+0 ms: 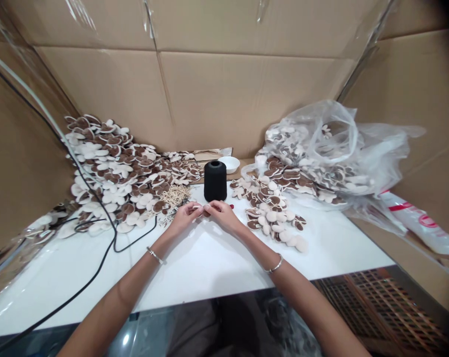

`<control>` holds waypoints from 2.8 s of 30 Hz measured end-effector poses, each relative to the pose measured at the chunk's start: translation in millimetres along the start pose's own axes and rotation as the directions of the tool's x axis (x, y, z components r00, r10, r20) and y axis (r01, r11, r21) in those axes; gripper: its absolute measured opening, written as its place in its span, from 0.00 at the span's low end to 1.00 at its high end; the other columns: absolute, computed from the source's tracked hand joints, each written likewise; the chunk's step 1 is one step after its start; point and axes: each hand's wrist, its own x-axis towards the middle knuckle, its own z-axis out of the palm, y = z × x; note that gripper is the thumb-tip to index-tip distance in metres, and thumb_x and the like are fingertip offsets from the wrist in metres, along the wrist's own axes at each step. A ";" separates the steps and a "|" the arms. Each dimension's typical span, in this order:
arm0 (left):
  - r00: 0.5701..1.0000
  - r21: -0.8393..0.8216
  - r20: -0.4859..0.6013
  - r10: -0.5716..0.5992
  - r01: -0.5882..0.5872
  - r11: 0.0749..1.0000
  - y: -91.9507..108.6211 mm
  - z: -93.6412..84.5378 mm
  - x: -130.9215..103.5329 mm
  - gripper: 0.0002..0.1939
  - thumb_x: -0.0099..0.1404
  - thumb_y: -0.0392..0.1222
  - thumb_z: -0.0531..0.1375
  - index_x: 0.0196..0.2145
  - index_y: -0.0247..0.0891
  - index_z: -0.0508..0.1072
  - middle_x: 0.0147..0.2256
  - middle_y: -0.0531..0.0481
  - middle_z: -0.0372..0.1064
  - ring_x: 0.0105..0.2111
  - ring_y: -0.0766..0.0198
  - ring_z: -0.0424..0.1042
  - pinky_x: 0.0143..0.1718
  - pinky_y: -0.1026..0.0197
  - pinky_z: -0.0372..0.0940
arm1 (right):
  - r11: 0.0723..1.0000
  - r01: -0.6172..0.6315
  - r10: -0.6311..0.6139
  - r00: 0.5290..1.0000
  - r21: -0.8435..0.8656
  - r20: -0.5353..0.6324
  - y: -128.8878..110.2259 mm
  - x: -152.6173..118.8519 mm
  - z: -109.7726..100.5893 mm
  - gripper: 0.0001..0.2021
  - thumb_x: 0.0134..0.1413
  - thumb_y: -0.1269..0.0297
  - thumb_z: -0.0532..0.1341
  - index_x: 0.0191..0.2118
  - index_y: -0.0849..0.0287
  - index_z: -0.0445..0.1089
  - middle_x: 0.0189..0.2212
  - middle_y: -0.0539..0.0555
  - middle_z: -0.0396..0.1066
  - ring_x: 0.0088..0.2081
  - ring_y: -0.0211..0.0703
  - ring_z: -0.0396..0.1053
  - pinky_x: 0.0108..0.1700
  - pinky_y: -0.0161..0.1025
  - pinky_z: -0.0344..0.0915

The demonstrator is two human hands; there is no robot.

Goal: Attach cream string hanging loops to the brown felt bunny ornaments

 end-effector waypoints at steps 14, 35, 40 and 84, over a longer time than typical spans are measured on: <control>0.999 0.007 0.009 -0.047 0.047 0.999 -4.0 -3.8 -1.2 0.19 0.58 0.56 0.64 0.30 0.34 0.75 0.28 0.48 0.71 0.28 0.64 0.68 0.32 0.63 0.62 | 0.930 -0.099 0.092 0.995 0.353 0.037 2.8 2.9 4.2 0.16 0.55 0.51 0.60 0.32 0.61 0.73 0.30 0.53 0.73 0.33 0.41 0.67 0.39 0.37 0.62; 1.000 0.152 0.018 -0.022 0.019 0.988 -4.9 -12.9 0.1 0.21 0.56 0.58 0.64 0.27 0.35 0.72 0.23 0.49 0.72 0.24 0.64 0.68 0.26 0.64 0.58 | 0.951 -0.118 0.100 0.992 0.287 0.075 9.7 3.6 7.4 0.15 0.56 0.52 0.59 0.33 0.60 0.70 0.26 0.50 0.68 0.25 0.35 0.60 0.29 0.33 0.58; 0.998 0.189 0.064 -0.006 -0.007 0.982 -2.2 -13.4 0.1 0.20 0.56 0.57 0.64 0.27 0.35 0.72 0.24 0.48 0.72 0.25 0.62 0.70 0.27 0.63 0.60 | 0.996 0.023 -0.029 0.997 0.091 0.066 13.8 21.4 6.4 0.17 0.61 0.56 0.54 0.50 0.57 0.69 0.37 0.51 0.71 0.31 0.37 0.64 0.34 0.33 0.60; 0.995 -0.125 0.101 -0.028 0.041 0.991 -19.0 -41.8 -5.4 0.21 0.53 0.44 0.69 0.43 0.36 0.71 0.41 0.45 0.73 0.42 0.60 0.73 0.45 0.59 0.66 | 0.929 -0.095 0.045 0.989 0.357 0.143 5.0 21.6 25.8 0.16 0.54 0.49 0.61 0.31 0.59 0.66 0.26 0.49 0.68 0.27 0.38 0.67 0.31 0.35 0.62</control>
